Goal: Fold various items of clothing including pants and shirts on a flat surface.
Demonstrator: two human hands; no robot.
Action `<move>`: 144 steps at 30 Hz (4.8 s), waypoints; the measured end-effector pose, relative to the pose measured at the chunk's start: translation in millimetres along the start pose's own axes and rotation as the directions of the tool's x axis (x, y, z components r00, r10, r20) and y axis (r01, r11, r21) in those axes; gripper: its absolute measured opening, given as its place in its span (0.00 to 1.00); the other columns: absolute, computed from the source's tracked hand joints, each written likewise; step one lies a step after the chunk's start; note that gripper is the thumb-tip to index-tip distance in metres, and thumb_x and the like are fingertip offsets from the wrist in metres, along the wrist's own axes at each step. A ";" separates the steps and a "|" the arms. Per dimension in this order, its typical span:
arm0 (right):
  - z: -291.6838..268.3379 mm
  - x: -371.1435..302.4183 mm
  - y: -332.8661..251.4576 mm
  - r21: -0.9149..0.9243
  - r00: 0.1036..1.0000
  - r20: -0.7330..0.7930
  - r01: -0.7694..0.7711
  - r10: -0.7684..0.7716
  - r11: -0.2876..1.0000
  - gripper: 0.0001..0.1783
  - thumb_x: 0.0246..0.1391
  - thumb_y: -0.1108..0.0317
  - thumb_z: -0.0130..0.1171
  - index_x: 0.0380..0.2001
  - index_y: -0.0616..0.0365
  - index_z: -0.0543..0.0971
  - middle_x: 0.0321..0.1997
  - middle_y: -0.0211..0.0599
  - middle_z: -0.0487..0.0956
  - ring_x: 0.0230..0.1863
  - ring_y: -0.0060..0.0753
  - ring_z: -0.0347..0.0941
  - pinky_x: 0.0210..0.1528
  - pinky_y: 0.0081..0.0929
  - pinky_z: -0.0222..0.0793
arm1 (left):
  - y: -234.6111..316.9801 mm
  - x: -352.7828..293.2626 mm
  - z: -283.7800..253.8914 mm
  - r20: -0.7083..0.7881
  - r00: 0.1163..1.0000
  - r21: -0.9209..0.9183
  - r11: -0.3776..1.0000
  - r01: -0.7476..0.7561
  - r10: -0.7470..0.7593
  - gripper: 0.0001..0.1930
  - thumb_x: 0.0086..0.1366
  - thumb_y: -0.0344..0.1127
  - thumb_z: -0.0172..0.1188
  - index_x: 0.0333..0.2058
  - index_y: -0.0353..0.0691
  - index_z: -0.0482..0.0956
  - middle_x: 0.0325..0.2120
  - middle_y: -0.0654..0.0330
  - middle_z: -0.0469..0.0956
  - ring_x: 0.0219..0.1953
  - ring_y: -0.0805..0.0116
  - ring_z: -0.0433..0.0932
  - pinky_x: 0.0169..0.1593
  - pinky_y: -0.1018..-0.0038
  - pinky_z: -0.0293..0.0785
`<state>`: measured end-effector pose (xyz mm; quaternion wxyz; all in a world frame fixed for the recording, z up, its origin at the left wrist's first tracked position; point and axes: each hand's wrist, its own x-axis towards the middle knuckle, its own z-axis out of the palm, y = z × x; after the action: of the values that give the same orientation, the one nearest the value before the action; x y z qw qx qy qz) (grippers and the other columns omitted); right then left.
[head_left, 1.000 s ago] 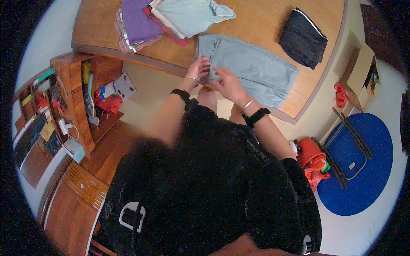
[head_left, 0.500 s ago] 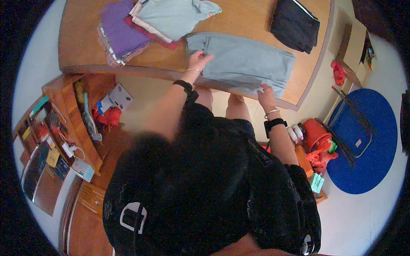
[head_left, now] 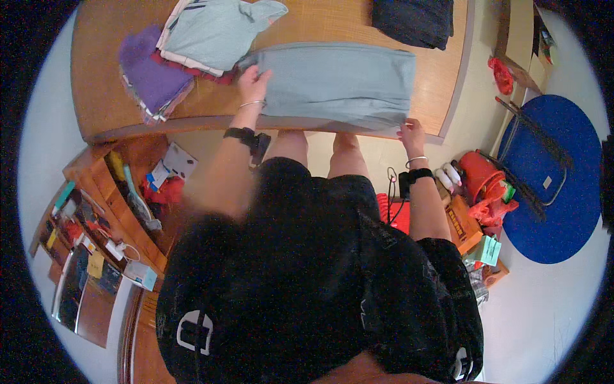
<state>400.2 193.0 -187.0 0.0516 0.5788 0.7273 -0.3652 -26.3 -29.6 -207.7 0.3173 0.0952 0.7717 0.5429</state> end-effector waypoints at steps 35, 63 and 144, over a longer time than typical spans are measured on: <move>-24.2 -36.9 -30.6 0.168 0.996 -0.082 -0.005 0.019 0.986 0.12 0.47 0.69 0.51 0.21 0.68 0.76 0.16 0.42 0.76 0.16 0.29 0.73 0.21 0.24 0.68 | 96.0 5.4 309.1 0.631 0.656 0.592 0.290 -0.752 0.413 0.09 0.53 0.33 0.53 0.34 0.49 0.77 0.32 0.63 0.75 0.40 0.59 0.71 0.38 0.60 0.66; -5.6 -48.9 6.1 0.324 0.918 0.241 -0.382 0.315 0.866 0.11 0.52 0.66 0.51 0.30 0.64 0.75 0.23 0.38 0.76 0.18 0.26 0.74 0.17 0.19 0.69 | 84.4 -46.4 116.2 0.163 0.898 0.680 0.613 -0.402 0.408 0.27 0.47 0.35 0.62 0.46 0.35 0.67 0.44 0.47 0.69 0.49 0.49 0.65 0.53 0.60 0.59; -136.7 177.0 -191.6 -0.324 0.766 -0.215 0.529 -0.605 0.784 0.36 0.44 0.64 0.60 0.56 0.60 0.58 0.56 0.62 0.62 0.57 0.58 0.58 0.54 0.42 0.60 | 160.7 37.3 187.6 0.315 0.931 0.094 0.970 -0.222 0.183 0.25 0.57 0.34 0.58 0.52 0.38 0.62 0.48 0.56 0.70 0.48 0.66 0.69 0.51 0.70 0.66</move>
<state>221.7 404.0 -85.3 -0.1052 0.3684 0.9067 -0.1764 24.0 197.6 -117.0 0.3676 0.2769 0.7329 0.5011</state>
